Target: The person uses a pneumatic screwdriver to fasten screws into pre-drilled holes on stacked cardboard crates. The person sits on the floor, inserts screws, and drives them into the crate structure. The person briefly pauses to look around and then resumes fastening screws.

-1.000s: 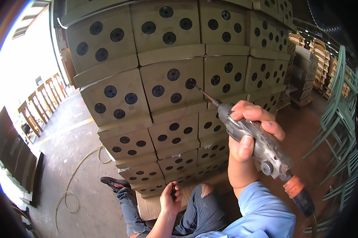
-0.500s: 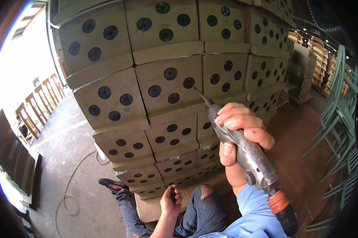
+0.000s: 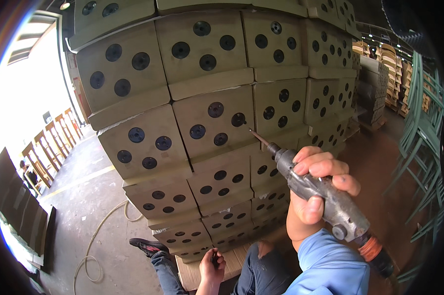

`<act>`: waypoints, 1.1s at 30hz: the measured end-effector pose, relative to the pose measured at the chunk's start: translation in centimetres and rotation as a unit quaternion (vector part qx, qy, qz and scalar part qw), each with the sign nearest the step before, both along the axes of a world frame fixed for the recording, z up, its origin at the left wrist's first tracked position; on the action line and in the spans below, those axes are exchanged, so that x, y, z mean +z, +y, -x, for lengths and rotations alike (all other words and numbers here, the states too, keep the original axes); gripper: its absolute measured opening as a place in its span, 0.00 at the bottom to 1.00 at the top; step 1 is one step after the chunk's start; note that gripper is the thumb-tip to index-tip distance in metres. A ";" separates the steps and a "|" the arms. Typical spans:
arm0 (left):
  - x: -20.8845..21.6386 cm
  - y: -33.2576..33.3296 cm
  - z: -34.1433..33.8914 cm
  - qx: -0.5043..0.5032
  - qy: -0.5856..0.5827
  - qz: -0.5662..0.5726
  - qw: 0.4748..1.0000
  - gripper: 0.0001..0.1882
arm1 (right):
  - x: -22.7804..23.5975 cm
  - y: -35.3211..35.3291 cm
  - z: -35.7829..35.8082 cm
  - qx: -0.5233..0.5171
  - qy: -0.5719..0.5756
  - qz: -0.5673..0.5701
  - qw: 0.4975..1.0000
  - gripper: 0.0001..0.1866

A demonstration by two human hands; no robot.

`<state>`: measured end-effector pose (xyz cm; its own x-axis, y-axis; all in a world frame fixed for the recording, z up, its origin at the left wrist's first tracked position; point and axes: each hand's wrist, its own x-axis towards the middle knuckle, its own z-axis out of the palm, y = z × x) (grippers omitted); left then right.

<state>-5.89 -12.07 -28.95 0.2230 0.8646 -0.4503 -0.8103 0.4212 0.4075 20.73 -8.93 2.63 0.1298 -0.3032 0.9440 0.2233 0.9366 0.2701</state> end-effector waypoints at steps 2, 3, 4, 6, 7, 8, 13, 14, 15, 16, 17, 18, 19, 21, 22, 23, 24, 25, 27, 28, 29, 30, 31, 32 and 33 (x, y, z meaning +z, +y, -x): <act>0.3 0.1 -0.5 -0.008 0.002 -0.011 1.000 0.10 | 1.0 0.0 0.0 0.011 0.014 0.003 1.000 0.24; 0.5 0.1 -0.9 -0.012 0.002 -0.016 1.000 0.10 | 1.6 0.2 -0.6 -0.012 -0.013 0.016 1.000 0.24; 0.5 0.0 -1.3 -0.015 0.003 -0.021 1.000 0.09 | 1.9 0.5 -0.8 -0.014 -0.010 0.017 1.000 0.25; 0.3 0.0 -1.7 -0.020 -0.001 -0.013 1.000 0.09 | 2.3 0.7 -0.9 -0.016 -0.011 0.013 1.000 0.25; 0.2 -0.1 -1.9 -0.022 -0.002 -0.009 1.000 0.09 | 2.5 0.7 -1.0 -0.016 -0.016 0.011 1.000 0.24; -0.1 -0.1 -1.9 -0.024 -0.002 -0.007 1.000 0.09 | 2.5 0.7 -1.0 -0.015 -0.019 0.011 1.000 0.24; -0.7 -0.2 -2.0 -0.027 0.007 0.001 1.000 0.09 | 2.9 1.8 -1.4 -0.009 -0.053 0.003 0.999 0.24; -0.8 -0.2 -2.0 -0.026 0.006 0.000 1.000 0.09 | 3.0 2.1 -1.5 -0.010 -0.060 0.000 0.998 0.24; -0.7 -0.2 -2.0 -0.025 0.005 0.000 1.000 0.09 | 3.0 2.2 -1.5 -0.006 -0.059 0.002 0.998 0.24; -0.7 -0.2 -1.9 -0.024 0.003 -0.001 1.000 0.09 | 3.1 2.2 -1.3 -0.001 -0.059 0.003 0.998 0.24; -0.9 -0.2 -1.8 -0.020 0.001 0.003 1.000 0.09 | 3.2 2.3 -1.2 0.005 -0.059 0.005 0.998 0.24; -1.0 -0.2 -1.8 -0.017 -0.001 0.007 1.000 0.10 | 3.2 2.5 -1.1 0.007 -0.059 0.002 0.998 0.24; -1.1 -0.2 -1.7 -0.013 -0.002 0.010 1.000 0.10 | 3.1 2.7 -1.1 0.009 -0.059 -0.001 0.998 0.24; -1.2 -0.3 -2.0 -0.015 -0.002 0.009 1.000 0.10 | 3.5 2.8 -1.2 0.017 -0.079 -0.006 0.997 0.24; -1.3 -0.3 -2.0 -0.015 -0.001 0.008 1.000 0.10 | 4.0 2.9 -1.3 0.024 -0.099 -0.009 0.995 0.24; -1.3 -0.4 -2.1 -0.015 0.001 0.010 1.000 0.10 | 4.4 3.1 -1.4 0.033 -0.118 -0.011 0.992 0.24; -1.3 -0.5 -2.2 -0.015 0.003 0.011 1.000 0.10 | 4.9 3.1 -1.5 0.035 -0.142 -0.004 0.989 0.24; -1.3 -0.5 -2.2 -0.014 0.006 0.012 1.000 0.10 | 5.5 2.9 -1.6 0.036 -0.165 0.002 0.986 0.24; -1.5 -0.6 -2.2 -0.014 0.005 0.010 1.000 0.10 | 6.6 2.7 -1.6 0.036 -0.205 0.021 0.978 0.24; -1.5 -0.6 -2.2 -0.013 0.005 0.009 1.000 0.10 | 7.2 2.6 -1.6 0.036 -0.220 0.032 0.974 0.24; -1.6 -0.6 -2.2 -0.012 0.001 0.010 1.000 0.10 | 7.3 2.6 -1.4 0.029 -0.223 0.036 0.974 0.24; -1.7 -0.6 -2.2 -0.011 -0.003 0.010 1.000 0.10 | 7.4 2.6 -1.3 0.023 -0.226 0.039 0.973 0.24; -1.7 -0.6 -2.3 -0.010 -0.007 0.011 1.000 0.10 | 7.4 2.6 -1.2 0.017 -0.229 0.044 0.972 0.24; -1.2 -0.5 -2.5 -0.008 -0.009 0.009 1.000 0.09 | 6.9 2.4 -1.1 0.008 -0.222 0.040 0.974 0.23; -1.3 -0.7 -2.5 -0.008 -0.013 0.006 1.000 0.09 | 6.4 2.3 -0.9 -0.001 -0.214 0.036 0.976 0.23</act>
<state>-3.40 -12.72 -30.26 0.2487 0.8550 -0.4551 -0.8133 0.4395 0.3813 21.68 -6.62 9.00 -0.2821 -0.2338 0.9305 0.1053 0.9564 0.2722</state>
